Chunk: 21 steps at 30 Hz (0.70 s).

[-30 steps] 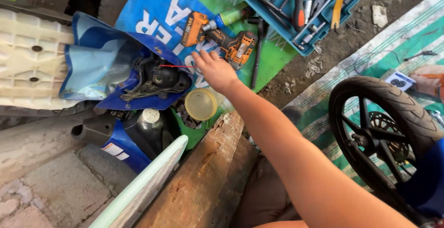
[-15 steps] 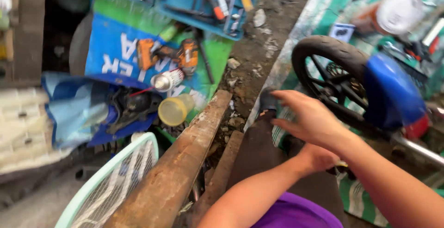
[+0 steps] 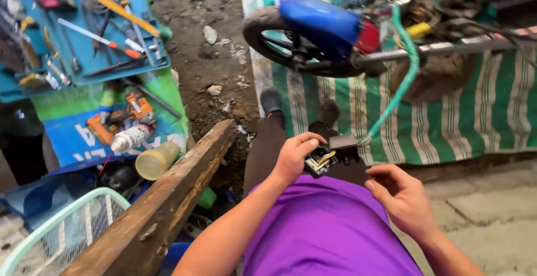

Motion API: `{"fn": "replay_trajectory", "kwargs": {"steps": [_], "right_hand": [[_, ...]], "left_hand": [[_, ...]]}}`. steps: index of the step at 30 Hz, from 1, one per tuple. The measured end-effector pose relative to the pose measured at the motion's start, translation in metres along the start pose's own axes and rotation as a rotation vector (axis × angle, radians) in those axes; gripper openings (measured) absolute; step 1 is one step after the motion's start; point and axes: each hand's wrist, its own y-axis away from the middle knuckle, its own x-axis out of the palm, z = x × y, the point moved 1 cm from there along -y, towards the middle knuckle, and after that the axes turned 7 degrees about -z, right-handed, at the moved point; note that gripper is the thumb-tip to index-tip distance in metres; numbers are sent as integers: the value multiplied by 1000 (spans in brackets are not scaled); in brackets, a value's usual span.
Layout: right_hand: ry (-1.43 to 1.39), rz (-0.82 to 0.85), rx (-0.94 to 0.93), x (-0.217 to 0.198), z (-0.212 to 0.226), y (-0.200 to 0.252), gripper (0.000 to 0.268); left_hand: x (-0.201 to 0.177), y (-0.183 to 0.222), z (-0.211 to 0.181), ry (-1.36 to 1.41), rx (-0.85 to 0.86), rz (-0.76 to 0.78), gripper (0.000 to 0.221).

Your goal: Disassembling, cleaning, and inspecting the internal components of a motorcycle handlebar switch assembly.

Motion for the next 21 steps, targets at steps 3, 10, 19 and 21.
{"fn": "replay_trajectory", "kwargs": {"steps": [3,10,19,21], "right_hand": [[-218,14,116,7,-23,11,33],[-442,-135,121,50,-39,60,36],[-950,-228,-107,128,-23,89,88],[-909,-363,-63,139,-36,84,85]], "left_hand": [[11,14,3,-79,105,79,35],[21,36,-31,-424,270,266,24],[12,12,-27,-149,441,424,33],[10,15,-17,-199,410,427,29]]}}
